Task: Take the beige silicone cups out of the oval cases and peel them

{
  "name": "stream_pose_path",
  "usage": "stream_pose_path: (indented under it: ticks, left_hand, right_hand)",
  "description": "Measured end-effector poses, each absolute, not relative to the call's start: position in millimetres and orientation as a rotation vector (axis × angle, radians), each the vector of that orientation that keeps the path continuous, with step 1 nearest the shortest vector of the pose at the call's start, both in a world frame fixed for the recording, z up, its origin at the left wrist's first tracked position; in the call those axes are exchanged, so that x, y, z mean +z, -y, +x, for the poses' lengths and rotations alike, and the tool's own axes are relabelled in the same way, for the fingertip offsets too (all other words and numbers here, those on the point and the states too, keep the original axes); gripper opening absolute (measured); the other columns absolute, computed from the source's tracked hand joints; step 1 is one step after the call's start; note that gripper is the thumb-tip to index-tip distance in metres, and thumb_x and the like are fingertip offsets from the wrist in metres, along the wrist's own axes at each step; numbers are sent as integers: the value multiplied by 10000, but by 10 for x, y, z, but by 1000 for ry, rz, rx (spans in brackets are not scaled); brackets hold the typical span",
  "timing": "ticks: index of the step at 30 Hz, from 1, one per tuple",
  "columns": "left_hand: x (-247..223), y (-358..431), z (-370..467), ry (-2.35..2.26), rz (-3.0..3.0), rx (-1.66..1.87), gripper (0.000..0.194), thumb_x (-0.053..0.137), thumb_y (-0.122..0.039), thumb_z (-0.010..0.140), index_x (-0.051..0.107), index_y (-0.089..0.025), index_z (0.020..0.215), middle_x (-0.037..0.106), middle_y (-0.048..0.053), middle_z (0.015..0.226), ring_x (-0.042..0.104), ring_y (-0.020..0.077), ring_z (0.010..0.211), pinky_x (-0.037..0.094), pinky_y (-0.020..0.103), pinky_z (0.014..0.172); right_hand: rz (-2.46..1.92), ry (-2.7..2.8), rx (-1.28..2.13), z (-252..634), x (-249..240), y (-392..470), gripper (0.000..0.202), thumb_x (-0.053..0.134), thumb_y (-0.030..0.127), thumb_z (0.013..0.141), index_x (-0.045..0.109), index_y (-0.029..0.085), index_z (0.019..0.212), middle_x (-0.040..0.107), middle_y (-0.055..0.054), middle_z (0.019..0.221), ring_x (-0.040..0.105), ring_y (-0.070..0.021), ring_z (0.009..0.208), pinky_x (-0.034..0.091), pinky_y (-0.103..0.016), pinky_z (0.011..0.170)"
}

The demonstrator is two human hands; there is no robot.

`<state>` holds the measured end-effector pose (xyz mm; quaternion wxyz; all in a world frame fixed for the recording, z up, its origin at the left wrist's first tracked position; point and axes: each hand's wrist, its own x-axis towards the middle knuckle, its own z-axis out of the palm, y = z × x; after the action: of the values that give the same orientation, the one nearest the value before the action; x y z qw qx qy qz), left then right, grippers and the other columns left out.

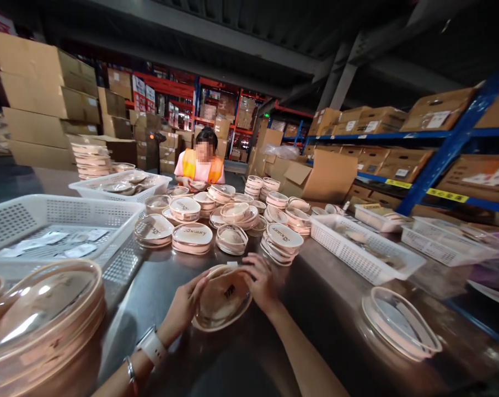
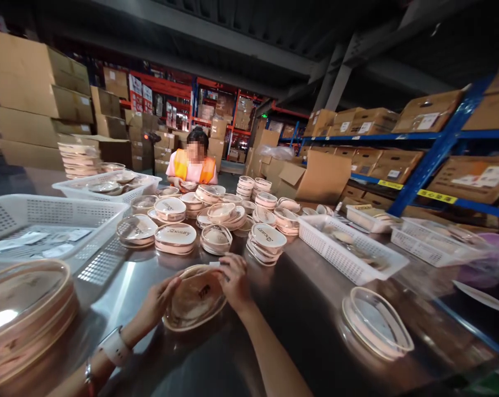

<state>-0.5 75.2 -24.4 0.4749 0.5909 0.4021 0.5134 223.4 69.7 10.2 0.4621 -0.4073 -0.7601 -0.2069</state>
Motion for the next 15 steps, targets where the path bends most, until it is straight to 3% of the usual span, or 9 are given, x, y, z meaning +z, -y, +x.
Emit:
stream_pose_path:
  ticks: [3,7,9,12,15]
  left_hand:
    - [-287,-798,-19,-1005,1503,1239,508,523,-557,835,725,-162,1083,774,76,911,679,332,989,541,443,874]
    - [-312,-837,-103,-1065,1740,1237,472,518,-509,861,660,-216,1203,709,72,1166,650,298,1078,515,398,927]
    - [-322,-837,-162,-1138,2007,1243,493,544,-482,858,583,-253,1293,705,68,1172,698,262,951,557,355,826]
    - [-351,-823,-227,-1188,2315,1307,574,608,-443,830,494,-270,1365,731,64,1091,720,221,757,573,303,672]
    - [-398,-817,-237,-1121,2403,1357,601,659,-428,800,498,-272,1357,746,57,1040,723,227,769,576,295,666]
  right_hand:
    - [-908,1963,-469,2173,96,-628,199,490,186,935,658,237,841,690,-12,807,609,-204,915,447,-412,853]
    - [-787,2089,-329,2101,69,-510,243,430,89,901,627,220,844,678,-33,884,599,-183,867,454,-357,761]
    - [-765,2079,-285,2138,62,-501,222,439,79,880,611,220,877,674,-36,869,603,-182,843,459,-357,773]
    - [-849,1910,-160,2252,49,-551,122,500,196,874,594,215,950,662,-58,875,604,-209,851,473,-390,812]
    - [-957,1791,-58,2341,33,-651,170,468,278,913,612,207,968,664,-85,909,609,-227,887,491,-385,806]
